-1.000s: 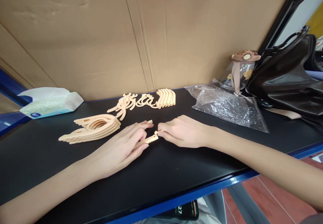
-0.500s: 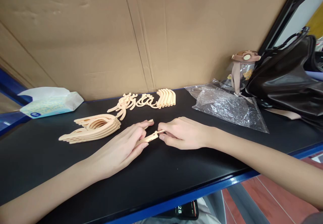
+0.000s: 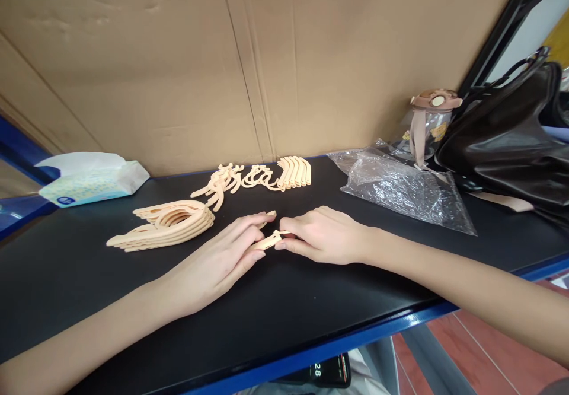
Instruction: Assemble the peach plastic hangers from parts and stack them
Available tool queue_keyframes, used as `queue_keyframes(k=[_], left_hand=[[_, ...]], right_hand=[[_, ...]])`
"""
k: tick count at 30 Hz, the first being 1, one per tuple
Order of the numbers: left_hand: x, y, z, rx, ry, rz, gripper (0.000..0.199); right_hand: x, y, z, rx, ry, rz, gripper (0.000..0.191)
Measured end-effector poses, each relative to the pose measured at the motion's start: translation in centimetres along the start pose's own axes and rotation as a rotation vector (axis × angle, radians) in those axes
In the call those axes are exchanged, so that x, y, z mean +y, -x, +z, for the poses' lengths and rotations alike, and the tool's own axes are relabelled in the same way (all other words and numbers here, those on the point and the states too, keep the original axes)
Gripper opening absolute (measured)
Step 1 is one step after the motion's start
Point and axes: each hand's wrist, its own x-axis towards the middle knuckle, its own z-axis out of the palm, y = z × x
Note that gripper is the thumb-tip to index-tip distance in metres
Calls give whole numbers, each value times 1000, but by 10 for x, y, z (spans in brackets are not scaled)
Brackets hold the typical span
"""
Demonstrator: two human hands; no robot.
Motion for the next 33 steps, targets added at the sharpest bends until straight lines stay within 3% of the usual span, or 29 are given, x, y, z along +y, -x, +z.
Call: queue_keyframes(k=[14,33], left_hand=[[1,0,-2,-5,25,16,28],[2,-2,-2,-23,16,9,30]], right_hand=[[-3,2,4,107,308,-46,40],[-2,2,8,123,451,-114,41]])
